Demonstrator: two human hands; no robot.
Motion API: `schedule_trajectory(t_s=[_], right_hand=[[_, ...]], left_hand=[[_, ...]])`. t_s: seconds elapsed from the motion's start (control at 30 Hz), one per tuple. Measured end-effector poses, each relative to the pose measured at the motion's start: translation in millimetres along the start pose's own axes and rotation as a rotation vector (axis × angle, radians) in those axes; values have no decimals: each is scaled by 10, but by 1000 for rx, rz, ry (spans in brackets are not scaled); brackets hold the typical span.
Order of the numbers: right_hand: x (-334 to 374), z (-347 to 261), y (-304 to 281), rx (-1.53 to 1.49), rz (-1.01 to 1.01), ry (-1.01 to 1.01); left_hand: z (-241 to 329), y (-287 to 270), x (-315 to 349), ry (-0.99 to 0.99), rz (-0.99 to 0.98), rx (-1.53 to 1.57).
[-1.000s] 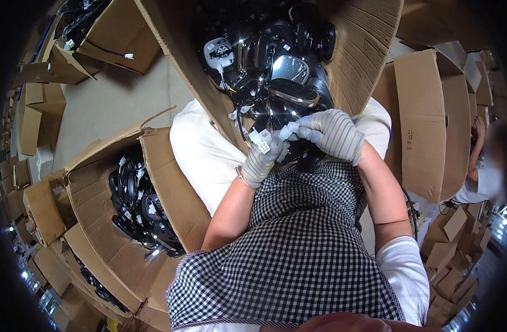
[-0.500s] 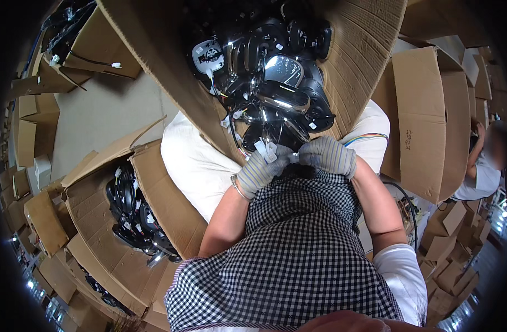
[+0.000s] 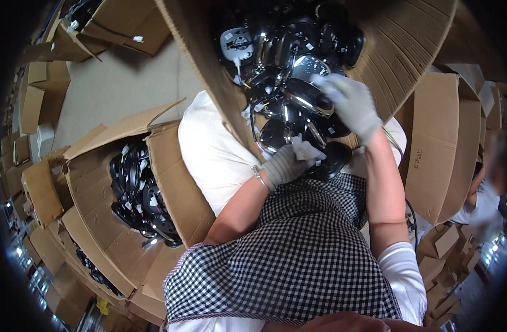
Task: Sort and inspect vehicle side mirrors with integrated displays from large cardboard boxes in a warehouse.
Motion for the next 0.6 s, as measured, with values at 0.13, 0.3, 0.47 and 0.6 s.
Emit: schedule_trajectory(t_s=[0.13, 0.3, 0.47, 0.6], right_hand=[[-552, -172, 1185, 794, -472, -65], [-856, 403, 2037, 1010, -628, -59], [-824, 366, 1692, 615, -715, -5], [-431, 419, 556, -594, -139, -81]], left_hand=[[15, 216, 73, 137, -229, 278], [50, 309, 138, 184, -240, 78], [-148, 567, 169, 288, 130, -749], [-49, -198, 55, -224, 231, 802]])
Point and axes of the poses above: each hand's wrist, its own x-axis away from the middle knuckle, its own y-axis out of the palm, z = x × y, the point moved 5 cm from there along -x, towards the middle knuckle, and after that the axes turned 5 degrees about -z, right-handed, at the moved point
